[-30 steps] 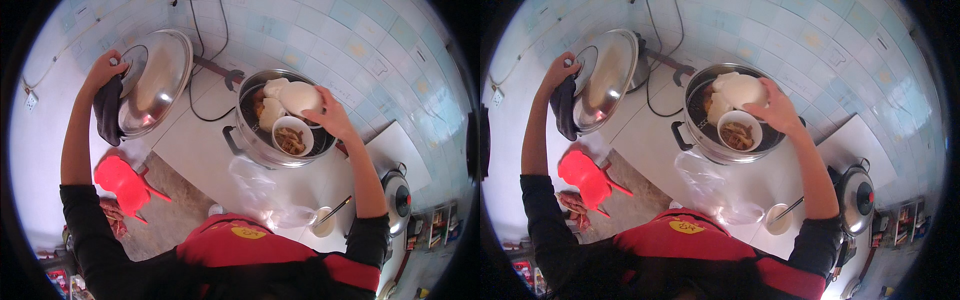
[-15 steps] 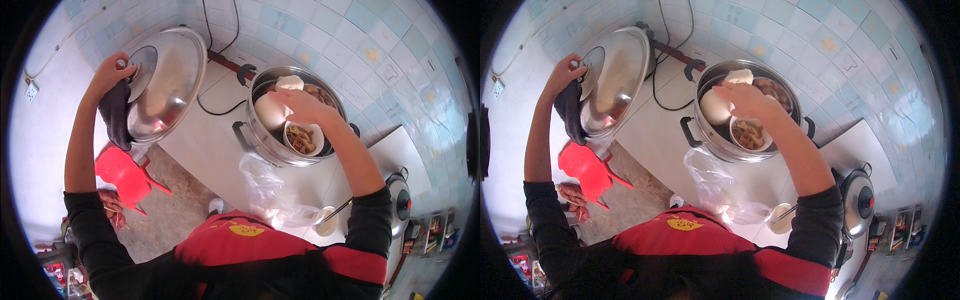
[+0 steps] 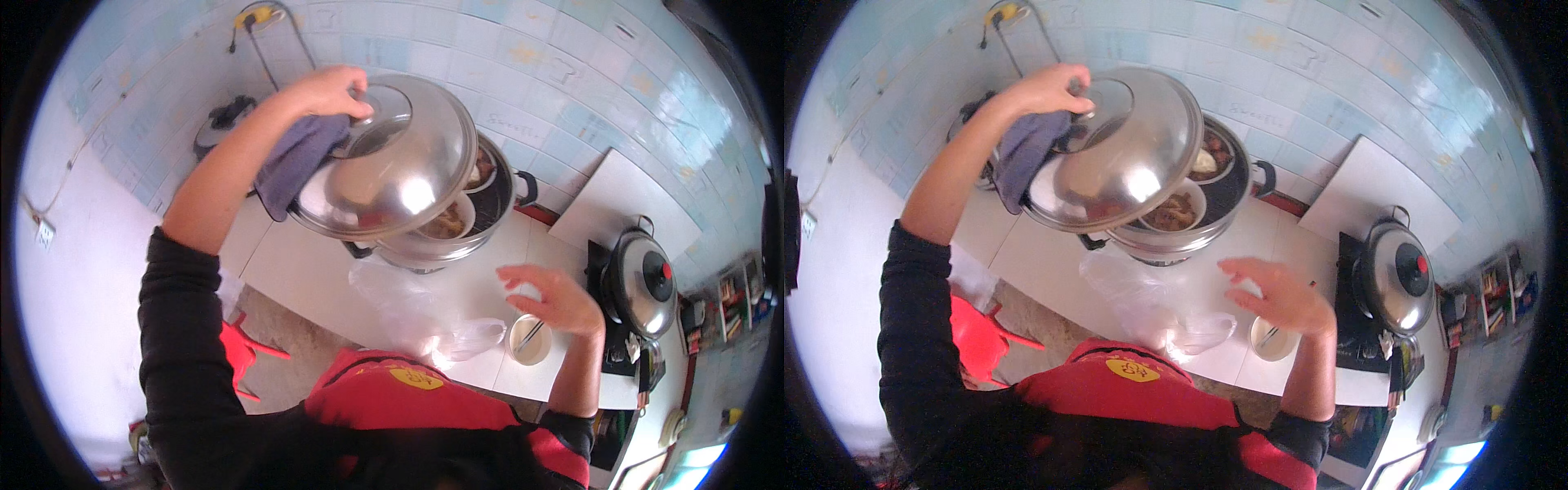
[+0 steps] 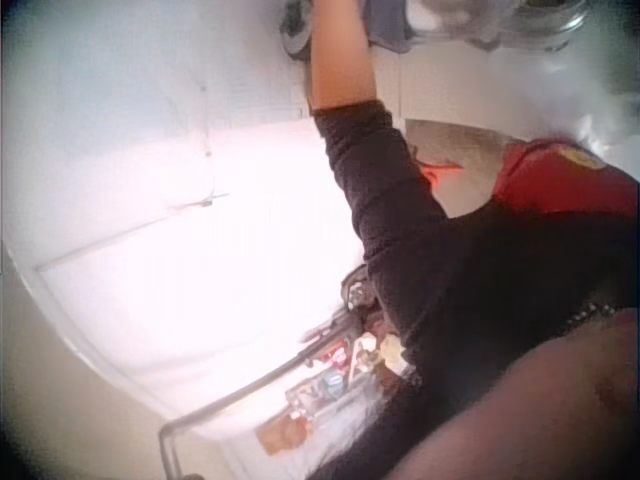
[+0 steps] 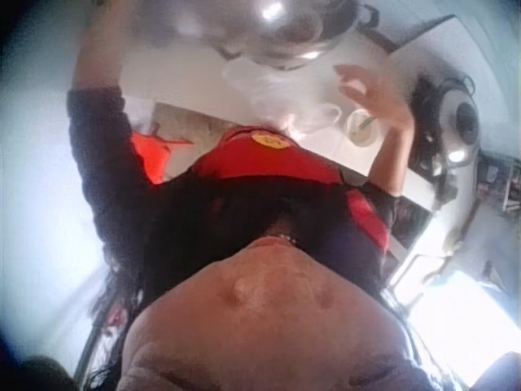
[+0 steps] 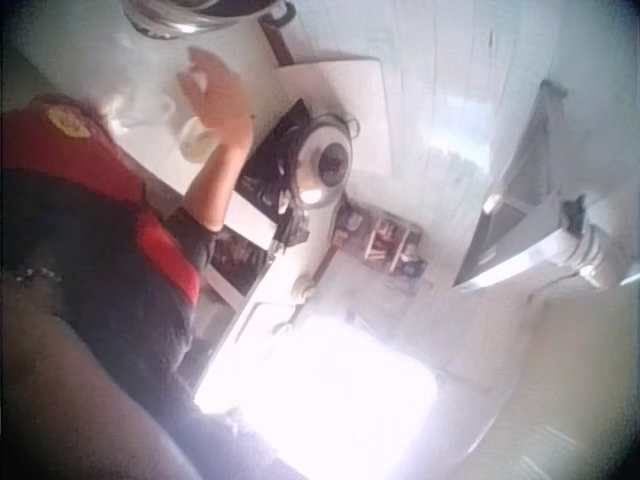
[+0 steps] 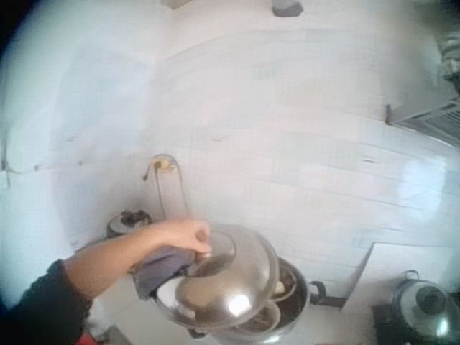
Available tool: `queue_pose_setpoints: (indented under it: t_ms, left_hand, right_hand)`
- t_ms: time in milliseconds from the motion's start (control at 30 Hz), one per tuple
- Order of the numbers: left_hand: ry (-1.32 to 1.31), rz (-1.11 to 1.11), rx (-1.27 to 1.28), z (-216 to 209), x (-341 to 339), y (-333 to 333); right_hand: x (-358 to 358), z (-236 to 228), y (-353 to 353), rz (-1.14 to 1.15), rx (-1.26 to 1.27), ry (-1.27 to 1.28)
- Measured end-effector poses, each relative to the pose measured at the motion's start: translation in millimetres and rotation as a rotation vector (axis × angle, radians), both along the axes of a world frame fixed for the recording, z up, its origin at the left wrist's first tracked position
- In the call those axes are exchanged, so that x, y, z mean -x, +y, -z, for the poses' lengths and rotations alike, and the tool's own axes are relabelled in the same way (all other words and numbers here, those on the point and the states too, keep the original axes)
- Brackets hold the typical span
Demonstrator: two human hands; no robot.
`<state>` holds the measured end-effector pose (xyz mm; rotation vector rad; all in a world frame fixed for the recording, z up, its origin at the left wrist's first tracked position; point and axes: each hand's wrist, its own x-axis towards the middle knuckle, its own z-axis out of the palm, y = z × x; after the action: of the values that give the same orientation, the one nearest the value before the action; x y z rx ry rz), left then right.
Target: The person retrieves eggs from a plastic bag and places them into a steamer pot. They then wipe the kitchen counter with a blue cloth, moving a cutting board and a bowl of vegetables to clean underneath. Finally, they pick up a pink fly swatter and place it on a nearby table.
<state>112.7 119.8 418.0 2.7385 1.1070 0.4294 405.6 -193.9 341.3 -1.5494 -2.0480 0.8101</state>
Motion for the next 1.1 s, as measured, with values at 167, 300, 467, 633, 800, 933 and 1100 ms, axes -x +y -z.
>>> queue_pose_setpoints:
  t_ms: [167, 300, 467, 633, 800, 933, 1100]
  left_hand:
    - [0.186, 0.151, 0.043, 27, -94, 12]
    - [0.292, 0.131, 0.109, 41, -139, 7]
    - [0.282, 0.134, 0.086, 58, -155, 26]
    - [0.214, 0.135, 0.048, 66, -158, 30]
    - [0.187, 0.143, 0.046, 67, -149, 32]
    - [-0.029, 0.078, -0.159, 46, -107, 32]
    - [-0.087, 0.027, 0.014, -32, -28, -21]
  right_hand:
    - [-16, 59, -51, 0.114, 0.136, 0.117]
    - [-17, 90, -79, 0.214, 0.104, 0.172]
    - [-9, 118, -90, 0.302, 0.084, 0.076]
    - [-4, 134, -86, 0.309, 0.122, 0.135]
    - [0, 145, -73, 0.372, 0.155, 0.194]
    - [4, 159, -64, 0.376, 0.078, 0.139]
    - [0, 177, -61, 0.420, 0.199, 0.379]
